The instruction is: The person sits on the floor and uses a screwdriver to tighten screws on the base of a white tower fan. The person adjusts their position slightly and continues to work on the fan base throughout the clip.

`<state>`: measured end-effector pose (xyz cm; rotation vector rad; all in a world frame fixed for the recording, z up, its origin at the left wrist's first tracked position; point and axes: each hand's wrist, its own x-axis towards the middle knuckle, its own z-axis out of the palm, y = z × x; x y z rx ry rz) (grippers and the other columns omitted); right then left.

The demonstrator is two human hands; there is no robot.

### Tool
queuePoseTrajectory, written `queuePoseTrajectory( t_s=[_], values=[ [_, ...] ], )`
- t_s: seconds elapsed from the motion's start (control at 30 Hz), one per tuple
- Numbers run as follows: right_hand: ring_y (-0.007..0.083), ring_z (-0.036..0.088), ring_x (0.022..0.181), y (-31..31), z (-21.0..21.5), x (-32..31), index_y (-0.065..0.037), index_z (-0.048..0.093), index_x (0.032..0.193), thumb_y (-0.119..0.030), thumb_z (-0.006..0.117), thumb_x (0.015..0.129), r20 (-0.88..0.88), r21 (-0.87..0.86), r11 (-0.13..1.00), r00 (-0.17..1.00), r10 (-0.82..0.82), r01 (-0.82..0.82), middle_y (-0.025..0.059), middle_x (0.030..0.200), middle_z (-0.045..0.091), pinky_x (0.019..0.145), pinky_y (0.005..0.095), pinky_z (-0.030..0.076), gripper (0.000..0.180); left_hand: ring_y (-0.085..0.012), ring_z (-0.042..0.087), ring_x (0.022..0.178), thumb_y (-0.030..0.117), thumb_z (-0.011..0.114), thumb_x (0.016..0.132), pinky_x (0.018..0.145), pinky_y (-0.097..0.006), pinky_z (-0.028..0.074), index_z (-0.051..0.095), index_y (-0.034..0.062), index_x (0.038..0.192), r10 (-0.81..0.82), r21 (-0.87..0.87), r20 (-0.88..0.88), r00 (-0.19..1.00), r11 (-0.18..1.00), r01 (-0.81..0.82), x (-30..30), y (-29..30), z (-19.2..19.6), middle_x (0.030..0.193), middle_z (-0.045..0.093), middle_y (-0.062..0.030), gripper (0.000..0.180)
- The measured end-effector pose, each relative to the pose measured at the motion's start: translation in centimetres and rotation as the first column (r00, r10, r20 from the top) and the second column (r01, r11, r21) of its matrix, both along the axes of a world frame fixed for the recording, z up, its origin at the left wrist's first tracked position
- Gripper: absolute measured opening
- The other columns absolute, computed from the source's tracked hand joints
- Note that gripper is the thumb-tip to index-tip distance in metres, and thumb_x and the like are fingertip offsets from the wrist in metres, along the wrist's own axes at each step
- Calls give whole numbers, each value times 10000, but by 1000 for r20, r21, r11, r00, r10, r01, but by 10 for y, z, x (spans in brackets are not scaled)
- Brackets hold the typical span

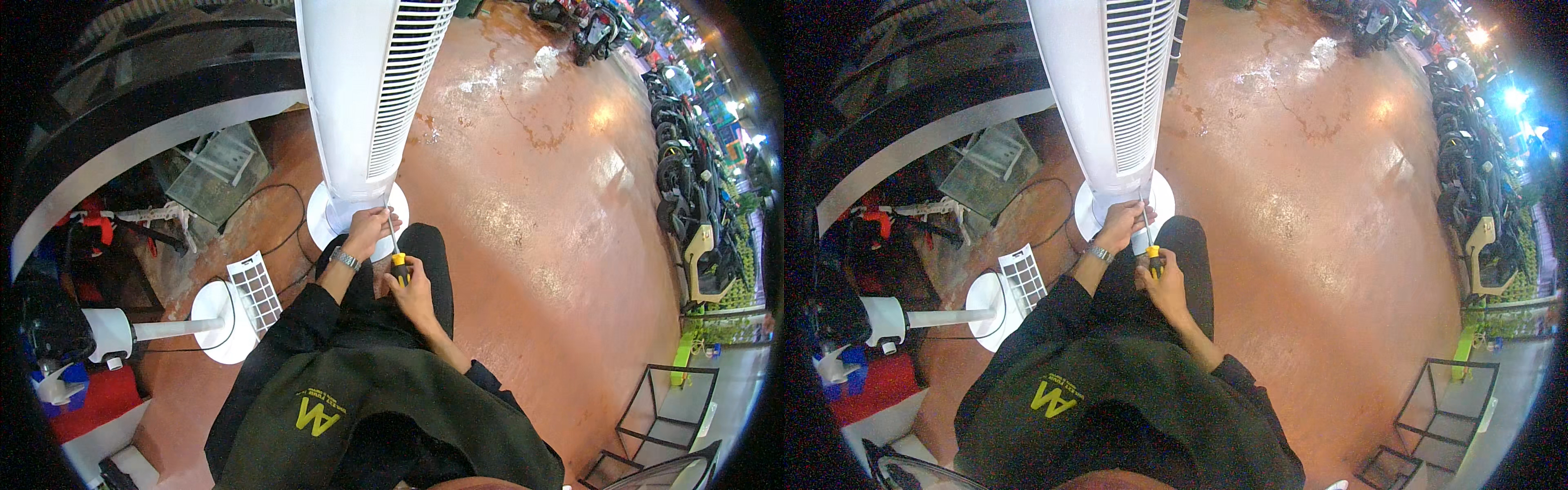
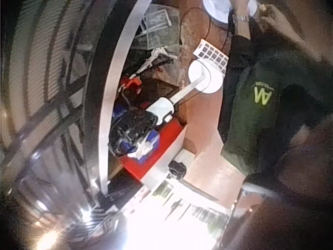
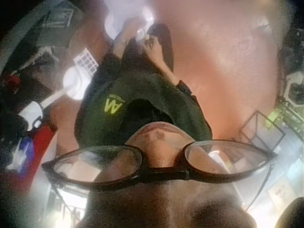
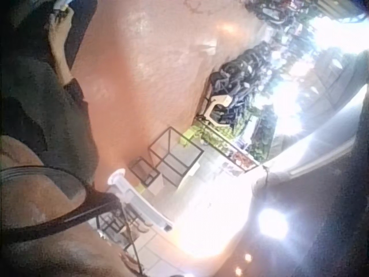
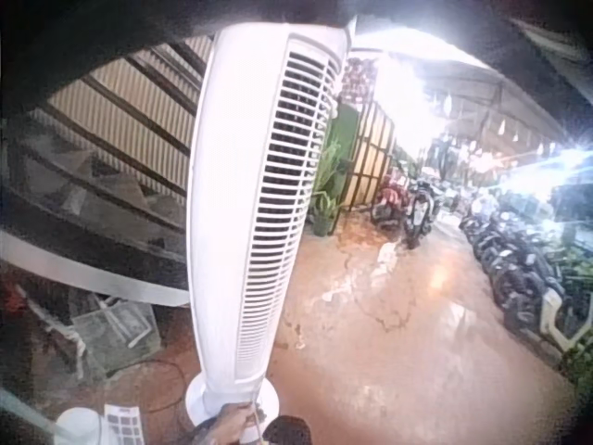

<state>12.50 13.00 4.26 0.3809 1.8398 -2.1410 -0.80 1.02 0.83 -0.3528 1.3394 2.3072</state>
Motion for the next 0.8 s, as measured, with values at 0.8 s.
queuePoseTrajectory(
  t_s=[0.8],
  values=[
    [142, 515, 570, -1, -13, -3, -51, 469, 1142, -250, 520, 933, 261, -592, 791, 965, 9, 152, 75, 879, 581, 451, 236, 422, 293, -270, 639, 932, 83, 498, 934, 849, -345, 536, 528, -108, 1092, -5, -10, 0, 1000, 1000, 5, -1, -6, -3, 1012, 610, -194, 249]
  ],
)
